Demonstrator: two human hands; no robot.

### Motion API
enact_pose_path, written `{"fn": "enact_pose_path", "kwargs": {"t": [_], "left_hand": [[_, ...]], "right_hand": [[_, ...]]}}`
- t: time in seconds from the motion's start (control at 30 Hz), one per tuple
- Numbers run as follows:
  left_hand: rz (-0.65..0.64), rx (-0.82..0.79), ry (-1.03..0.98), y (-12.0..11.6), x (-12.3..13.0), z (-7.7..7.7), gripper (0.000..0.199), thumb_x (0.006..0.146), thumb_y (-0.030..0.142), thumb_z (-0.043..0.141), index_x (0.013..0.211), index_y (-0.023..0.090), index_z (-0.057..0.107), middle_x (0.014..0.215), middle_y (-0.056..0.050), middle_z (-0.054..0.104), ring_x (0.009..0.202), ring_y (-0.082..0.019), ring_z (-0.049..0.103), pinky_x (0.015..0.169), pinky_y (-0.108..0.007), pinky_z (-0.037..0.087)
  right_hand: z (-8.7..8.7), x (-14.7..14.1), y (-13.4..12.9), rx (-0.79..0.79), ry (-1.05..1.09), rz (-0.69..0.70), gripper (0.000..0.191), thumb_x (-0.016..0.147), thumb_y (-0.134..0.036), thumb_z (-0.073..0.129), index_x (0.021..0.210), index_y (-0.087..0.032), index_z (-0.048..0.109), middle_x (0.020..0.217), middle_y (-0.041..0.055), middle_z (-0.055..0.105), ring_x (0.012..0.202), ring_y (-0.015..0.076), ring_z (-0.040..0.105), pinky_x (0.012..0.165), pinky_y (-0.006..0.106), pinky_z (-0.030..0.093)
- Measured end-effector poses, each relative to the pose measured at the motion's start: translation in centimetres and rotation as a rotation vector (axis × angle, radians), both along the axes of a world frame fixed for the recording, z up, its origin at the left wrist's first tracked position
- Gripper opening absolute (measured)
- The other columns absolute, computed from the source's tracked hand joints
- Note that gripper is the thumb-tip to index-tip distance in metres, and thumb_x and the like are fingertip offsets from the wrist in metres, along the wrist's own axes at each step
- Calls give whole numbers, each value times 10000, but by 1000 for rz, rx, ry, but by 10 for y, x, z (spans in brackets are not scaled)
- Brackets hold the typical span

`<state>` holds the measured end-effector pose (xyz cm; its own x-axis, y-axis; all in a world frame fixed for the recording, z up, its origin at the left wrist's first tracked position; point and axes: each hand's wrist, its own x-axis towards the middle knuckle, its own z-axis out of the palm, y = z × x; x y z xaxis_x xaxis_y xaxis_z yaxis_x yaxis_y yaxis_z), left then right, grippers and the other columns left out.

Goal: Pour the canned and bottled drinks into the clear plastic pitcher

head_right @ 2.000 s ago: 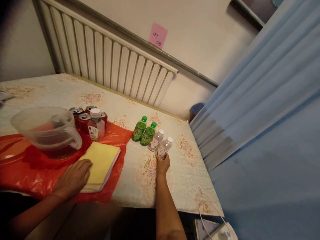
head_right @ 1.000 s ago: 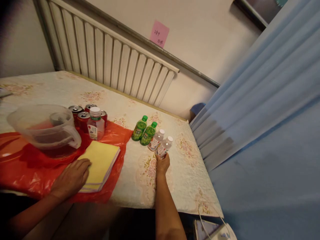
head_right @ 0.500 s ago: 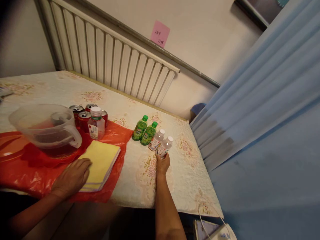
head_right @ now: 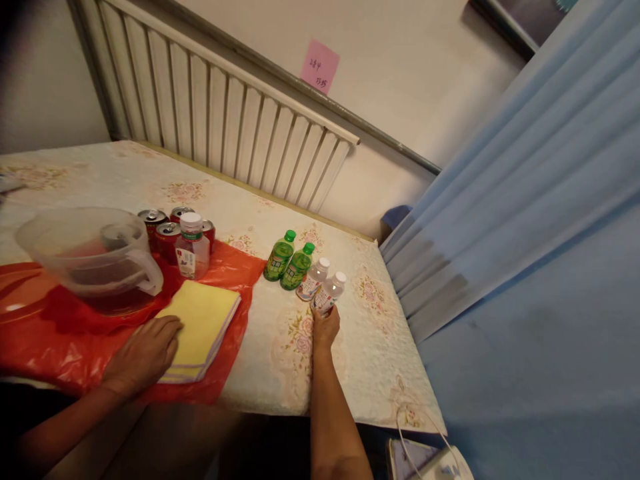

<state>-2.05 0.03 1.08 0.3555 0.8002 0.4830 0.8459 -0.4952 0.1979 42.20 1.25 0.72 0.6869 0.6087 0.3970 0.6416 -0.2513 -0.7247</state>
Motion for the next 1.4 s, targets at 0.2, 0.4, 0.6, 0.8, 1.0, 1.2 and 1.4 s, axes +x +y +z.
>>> {"fn": "enact_pose_path", "kwargs": {"t": [0.2,0.4,0.6,0.8,1.0,1.2,1.4], "left_hand": [[2,-15,1,0,1,1,263,921,220,434,1071,174,645,1164,-145,687,1075,-302,624,925,-455,484],[2,-23,-8,-1,1,0,261,921,219,433,1064,181,649,1170,-148,686,1078,-306,621,919,-460,484],[9,-3,10,-1,0,0,269,931,220,427,1076,169,647,1167,-145,685,1071,-299,621,929,-456,482],[11,2,21,-1,1,0,260,925,227,434,1074,181,642,1163,-135,683,1070,-294,623,936,-445,476],[16,10,40,0,0,-2,274,936,222,419,1090,156,636,1167,-143,680,1073,-292,621,945,-448,475],[20,5,43,0,0,-2,274,934,224,423,1089,161,640,1166,-139,684,1079,-290,622,926,-440,483],[9,30,55,0,0,-2,271,932,213,420,1084,151,635,1164,-138,678,1071,-287,614,923,-436,479]], "right_hand": [[0,0,0,-2,-2,-6,354,696,-456,704,930,-198,637,892,79,723,749,227,607,663,292,418],[0,0,0,1,-11,-11,363,692,-466,714,925,-196,644,883,85,729,741,229,605,657,295,414],[-1,0,0,6,-6,-9,395,695,-480,711,958,-191,657,906,89,738,766,232,620,667,293,431],[0,1,-1,-1,-7,-8,385,688,-475,712,946,-195,652,901,91,732,766,234,616,676,297,431],[0,1,0,-13,-1,-10,383,685,-471,694,941,-189,652,896,85,734,766,233,620,678,294,426],[0,1,0,-18,-3,-10,393,693,-479,682,954,-187,654,906,87,731,777,236,620,683,295,427],[1,0,-1,-23,-6,-10,391,691,-472,690,955,-185,655,917,93,734,776,233,615,684,293,425]]}}
